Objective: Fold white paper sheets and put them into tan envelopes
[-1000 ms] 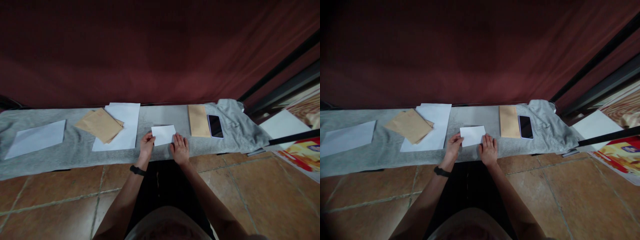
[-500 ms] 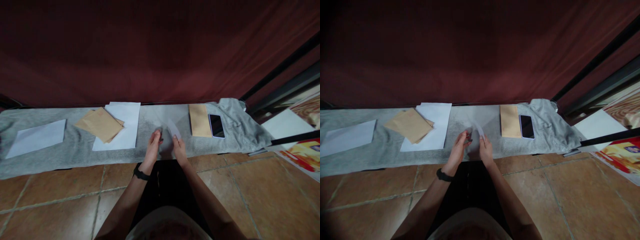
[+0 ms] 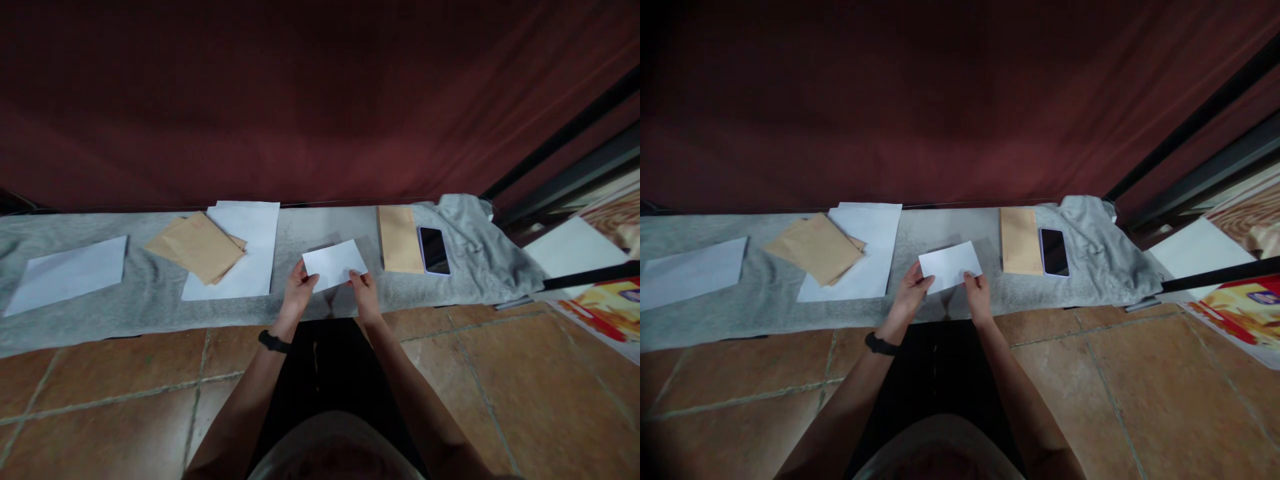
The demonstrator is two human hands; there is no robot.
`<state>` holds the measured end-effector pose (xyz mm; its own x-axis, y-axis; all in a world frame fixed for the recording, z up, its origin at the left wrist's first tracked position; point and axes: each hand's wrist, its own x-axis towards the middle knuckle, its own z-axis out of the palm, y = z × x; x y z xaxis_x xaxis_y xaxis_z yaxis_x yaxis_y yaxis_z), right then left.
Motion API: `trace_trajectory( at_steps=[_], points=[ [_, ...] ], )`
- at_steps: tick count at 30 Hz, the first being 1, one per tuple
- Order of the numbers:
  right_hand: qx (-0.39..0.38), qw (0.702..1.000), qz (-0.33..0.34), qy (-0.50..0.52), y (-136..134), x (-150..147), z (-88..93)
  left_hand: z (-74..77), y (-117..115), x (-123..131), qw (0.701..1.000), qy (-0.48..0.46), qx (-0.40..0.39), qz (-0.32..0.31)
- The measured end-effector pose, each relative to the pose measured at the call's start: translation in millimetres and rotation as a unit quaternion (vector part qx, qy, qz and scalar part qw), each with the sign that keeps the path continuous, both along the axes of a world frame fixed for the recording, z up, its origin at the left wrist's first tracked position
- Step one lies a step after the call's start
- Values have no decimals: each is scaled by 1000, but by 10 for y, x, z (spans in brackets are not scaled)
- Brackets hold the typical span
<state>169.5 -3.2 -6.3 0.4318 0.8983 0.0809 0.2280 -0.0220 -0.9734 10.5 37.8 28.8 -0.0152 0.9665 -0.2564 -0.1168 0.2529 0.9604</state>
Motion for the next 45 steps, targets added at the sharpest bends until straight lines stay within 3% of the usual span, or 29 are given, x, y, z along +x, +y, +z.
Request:
trace_trajectory(
  at_steps=[3, 5, 12, 16, 21, 25, 29, 37, 45],
  points=[
    [-11, 998, -13, -58, -24, 133, -11, -50, 95, -128, 998, 59, 23, -5],
    [-5, 989, 3, -150, -42, 186, 26, -82, 132, -174, 993, 117, 33, -8],
    [7, 916, 119, -383, -85, 104, 30, -88, 108, -137, 952, 295, 79, -30],
    [-13, 877, 135, -460, -92, 3, -18, -62, 38, -113, 920, 377, 87, -56],
    [-30, 867, 121, -482, -77, -50, -25, -65, -69, -42, 857, 475, 196, -38],
    [-39, 866, 122, -483, -84, -55, -12, -129, -151, 123, 822, 483, 268, -140],
    [-52, 859, 130, -493, -101, -58, -1, -242, -194, 268, 787, 522, 265, -196],
    [-48, 862, 116, -491, -89, -74, -13, -304, -102, 219, 769, 562, 251, -172],
    [-34, 869, 103, -483, -83, -75, -49, -310, -46, 84, 776, 569, 236, -136]
  ],
)
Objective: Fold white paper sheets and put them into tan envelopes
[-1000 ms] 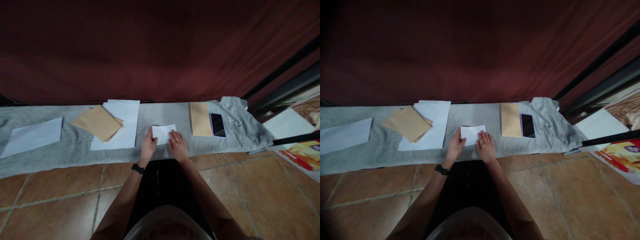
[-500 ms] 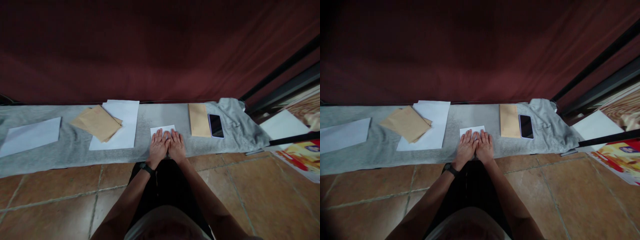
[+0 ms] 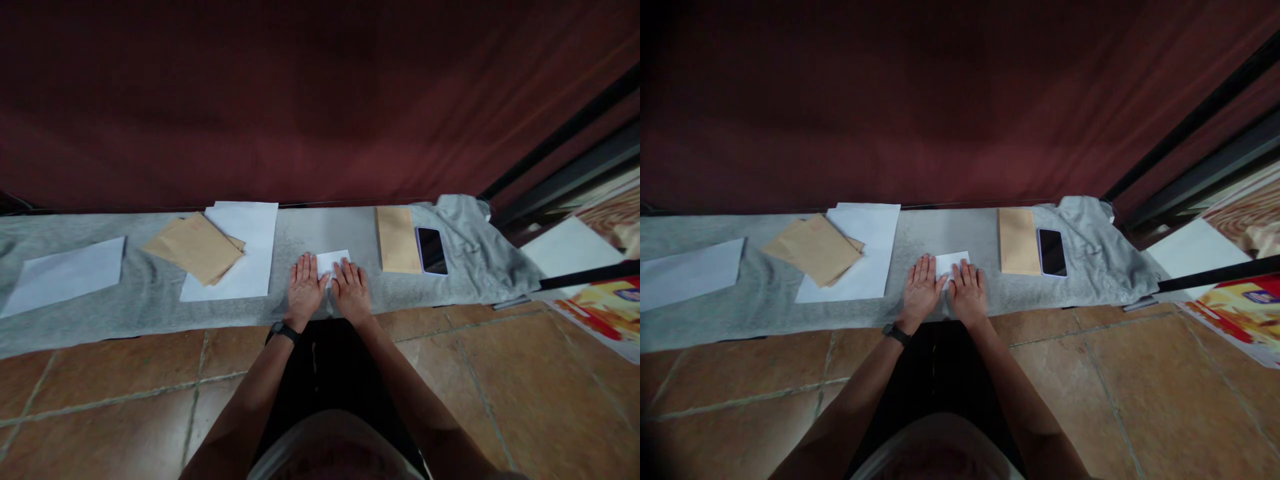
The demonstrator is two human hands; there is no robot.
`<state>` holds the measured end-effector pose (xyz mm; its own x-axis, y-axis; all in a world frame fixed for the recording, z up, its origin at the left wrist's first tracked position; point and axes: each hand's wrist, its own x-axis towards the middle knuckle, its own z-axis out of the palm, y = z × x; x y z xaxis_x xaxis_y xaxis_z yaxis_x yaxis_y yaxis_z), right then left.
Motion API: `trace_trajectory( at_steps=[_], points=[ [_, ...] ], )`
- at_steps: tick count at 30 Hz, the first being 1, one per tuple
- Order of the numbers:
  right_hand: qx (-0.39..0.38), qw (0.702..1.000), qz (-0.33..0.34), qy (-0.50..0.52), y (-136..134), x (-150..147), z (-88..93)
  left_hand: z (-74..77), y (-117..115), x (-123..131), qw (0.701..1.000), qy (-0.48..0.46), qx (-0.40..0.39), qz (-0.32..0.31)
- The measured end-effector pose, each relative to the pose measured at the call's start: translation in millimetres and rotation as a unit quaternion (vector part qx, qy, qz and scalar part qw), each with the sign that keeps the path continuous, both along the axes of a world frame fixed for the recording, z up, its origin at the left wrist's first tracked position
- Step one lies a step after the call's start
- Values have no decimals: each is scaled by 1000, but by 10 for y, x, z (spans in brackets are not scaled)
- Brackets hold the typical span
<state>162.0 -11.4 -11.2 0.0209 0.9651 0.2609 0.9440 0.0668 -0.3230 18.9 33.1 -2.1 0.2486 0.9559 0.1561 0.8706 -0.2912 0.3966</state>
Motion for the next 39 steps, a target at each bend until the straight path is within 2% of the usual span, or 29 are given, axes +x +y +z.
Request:
trace_trajectory(
  at_steps=[6, 15, 21, 23, 28, 39],
  points=[
    [-2, 1000, 1, -1, 0, 3, -3, 16, -13, -44, 1000, -17, 6, 20],
    [-11, 1000, 8, 16, 51, 19, 61, 7, -9, -68, 1000, 12, 4, 5],
    [-30, 993, 108, 29, 192, -75, 120, 24, -6, -80, 997, 75, 10, -4],
    [-39, 991, 121, 30, 233, -112, 124, 37, -10, -85, 995, 95, 10, -7],
    [-44, 993, 106, 13, 332, -107, 95, 44, -16, -82, 993, 121, 13, -4],
    [-35, 998, 51, -15, 444, -75, 21, -16, -9, -76, 993, 114, 27, 5]
  ],
)
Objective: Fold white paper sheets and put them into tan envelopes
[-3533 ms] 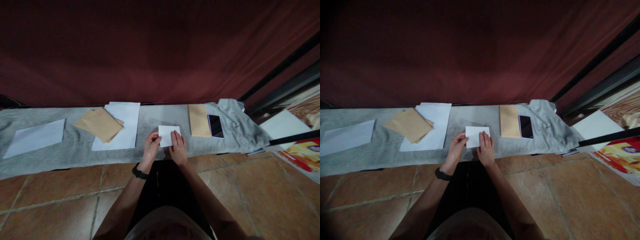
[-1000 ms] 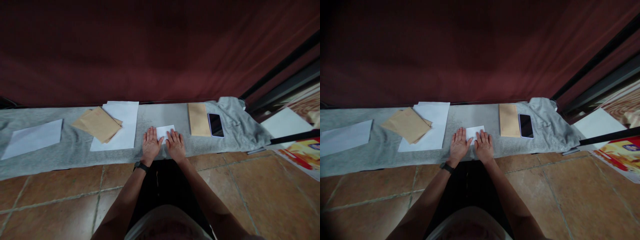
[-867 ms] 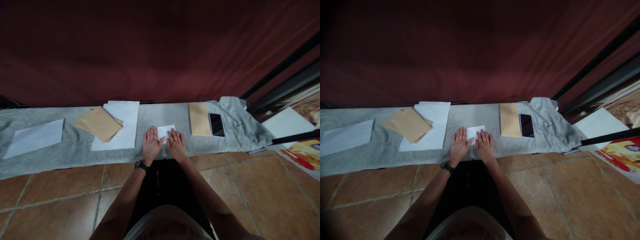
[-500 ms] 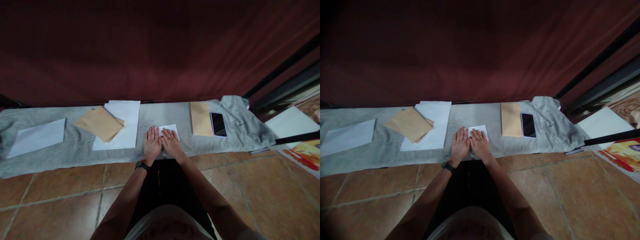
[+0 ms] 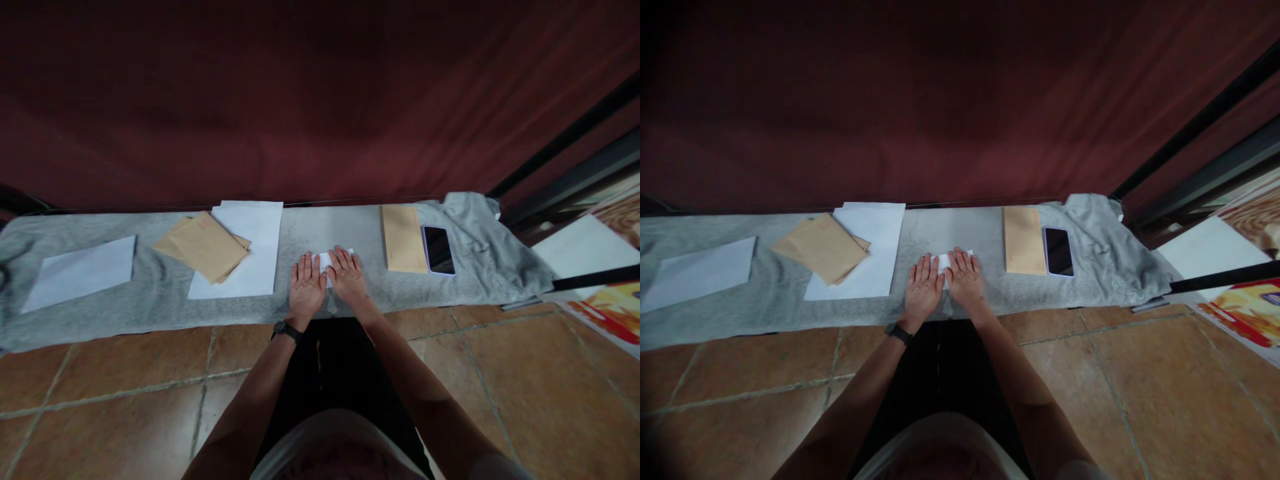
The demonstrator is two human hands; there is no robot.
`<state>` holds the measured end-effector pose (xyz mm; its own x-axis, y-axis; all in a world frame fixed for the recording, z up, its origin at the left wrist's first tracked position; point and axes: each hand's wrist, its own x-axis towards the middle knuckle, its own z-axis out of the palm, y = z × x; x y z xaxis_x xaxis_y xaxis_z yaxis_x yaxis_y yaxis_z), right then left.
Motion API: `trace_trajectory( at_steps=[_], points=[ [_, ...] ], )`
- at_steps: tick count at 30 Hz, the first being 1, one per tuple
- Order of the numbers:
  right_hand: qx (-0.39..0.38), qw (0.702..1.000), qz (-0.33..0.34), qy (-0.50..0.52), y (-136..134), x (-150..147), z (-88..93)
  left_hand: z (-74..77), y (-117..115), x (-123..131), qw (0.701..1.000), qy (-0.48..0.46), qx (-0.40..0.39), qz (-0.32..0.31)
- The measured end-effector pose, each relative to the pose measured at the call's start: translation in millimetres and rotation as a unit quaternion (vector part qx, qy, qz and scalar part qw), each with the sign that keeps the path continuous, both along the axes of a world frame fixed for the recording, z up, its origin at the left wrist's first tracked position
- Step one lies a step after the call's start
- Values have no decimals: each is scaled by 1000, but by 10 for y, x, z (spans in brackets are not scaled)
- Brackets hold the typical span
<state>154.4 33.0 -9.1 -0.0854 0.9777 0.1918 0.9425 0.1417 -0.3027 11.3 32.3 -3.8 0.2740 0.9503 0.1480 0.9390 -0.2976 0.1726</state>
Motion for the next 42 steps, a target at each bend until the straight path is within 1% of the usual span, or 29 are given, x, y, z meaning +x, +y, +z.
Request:
trace_trajectory(
  at_steps=[10, 18, 30, 35, 42],
  points=[
    [33, 999, -39, 0, -79, 81, -46, 27, -2, 4, 1000, -4, -13, 4],
    [43, 997, -62, 7, -153, 126, -75, 33, -7, 7, 1000, -5, -6, 2],
    [38, 997, -73, 4, -260, 213, -38, -2, -8, 4, 1000, -7, 9, 5],
    [37, 996, -76, 10, -281, 238, -32, -19, -28, -2, 999, -26, 8, 22],
    [29, 995, -90, 15, -334, 297, -23, -1, -84, -42, 998, -45, 15, 29]
  ],
)
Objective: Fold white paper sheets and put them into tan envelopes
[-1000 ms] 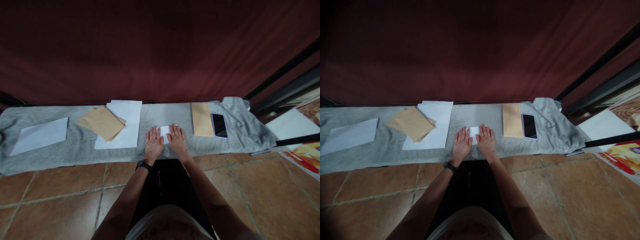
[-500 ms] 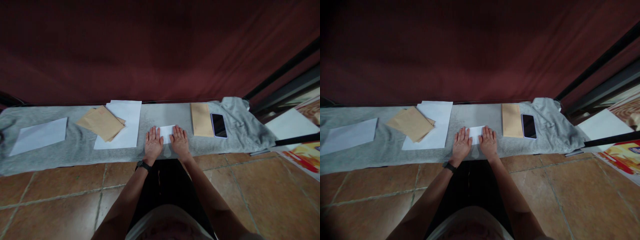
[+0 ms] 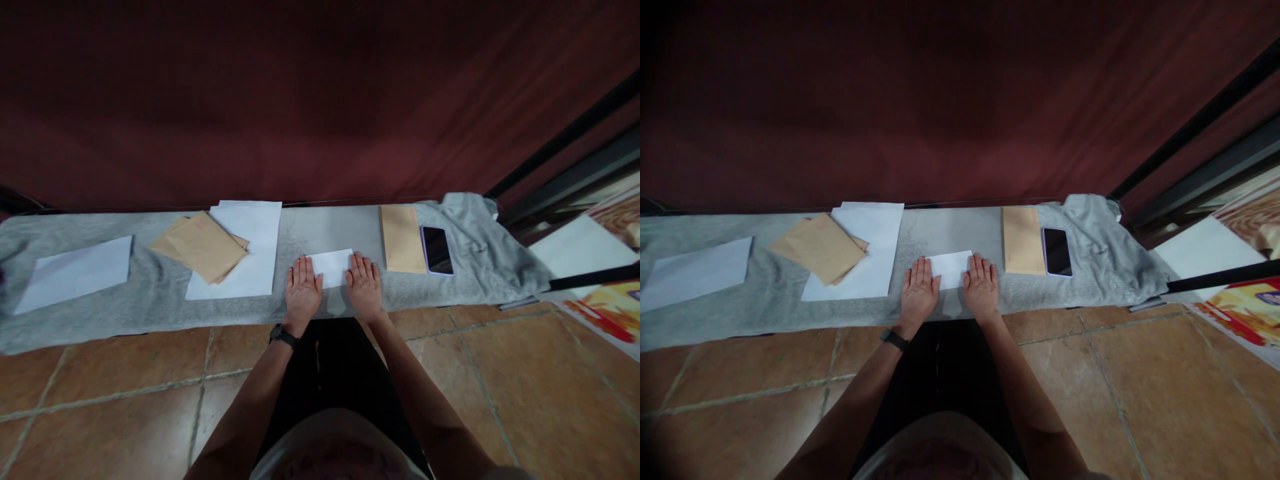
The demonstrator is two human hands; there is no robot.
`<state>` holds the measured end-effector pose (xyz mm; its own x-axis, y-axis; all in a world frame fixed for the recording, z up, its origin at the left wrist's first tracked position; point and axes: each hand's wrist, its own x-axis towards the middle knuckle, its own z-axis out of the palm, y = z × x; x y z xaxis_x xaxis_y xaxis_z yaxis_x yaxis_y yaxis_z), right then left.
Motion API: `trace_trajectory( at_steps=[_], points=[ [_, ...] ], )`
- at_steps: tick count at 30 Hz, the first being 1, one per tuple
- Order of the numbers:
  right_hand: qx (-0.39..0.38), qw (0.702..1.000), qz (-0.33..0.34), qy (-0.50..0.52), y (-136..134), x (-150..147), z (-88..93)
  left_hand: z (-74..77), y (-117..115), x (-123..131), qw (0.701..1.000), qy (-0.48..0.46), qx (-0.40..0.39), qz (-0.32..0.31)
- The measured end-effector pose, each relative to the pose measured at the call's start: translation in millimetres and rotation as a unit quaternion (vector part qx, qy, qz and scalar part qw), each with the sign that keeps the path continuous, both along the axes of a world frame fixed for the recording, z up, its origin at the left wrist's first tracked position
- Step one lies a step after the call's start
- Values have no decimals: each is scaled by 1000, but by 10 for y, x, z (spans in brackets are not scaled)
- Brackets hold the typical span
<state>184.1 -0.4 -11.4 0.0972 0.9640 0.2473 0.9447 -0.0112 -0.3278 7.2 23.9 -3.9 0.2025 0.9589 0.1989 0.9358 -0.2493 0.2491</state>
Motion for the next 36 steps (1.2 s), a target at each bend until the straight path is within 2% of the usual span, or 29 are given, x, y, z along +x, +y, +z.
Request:
trace_trajectory(
  at_steps=[7, 13, 18, 21, 23, 27, 36],
  points=[
    [5, 1000, -12, 2, -51, 46, 20, 1, -53, -85, 1000, -1, 9, 2],
    [46, 997, -18, 62, -64, 107, -9, 60, -98, -126, 1000, -20, 14, -17],
    [49, 992, 63, 99, -104, 86, 25, 100, -225, 104, 993, -22, -6, -114],
    [5, 987, 130, 97, -136, 2, 83, 61, -305, 266, 985, 6, -31, -168],
    [-29, 985, 154, 77, -152, -57, 118, 29, -335, 321, 982, 28, -41, -183],
    [-57, 988, 139, 37, -165, -123, 125, 20, -340, 302, 981, 54, -40, -183],
    [-34, 995, 95, -13, -232, -67, 37, 60, -327, 176, 985, 34, -38, -162]
  ],
)
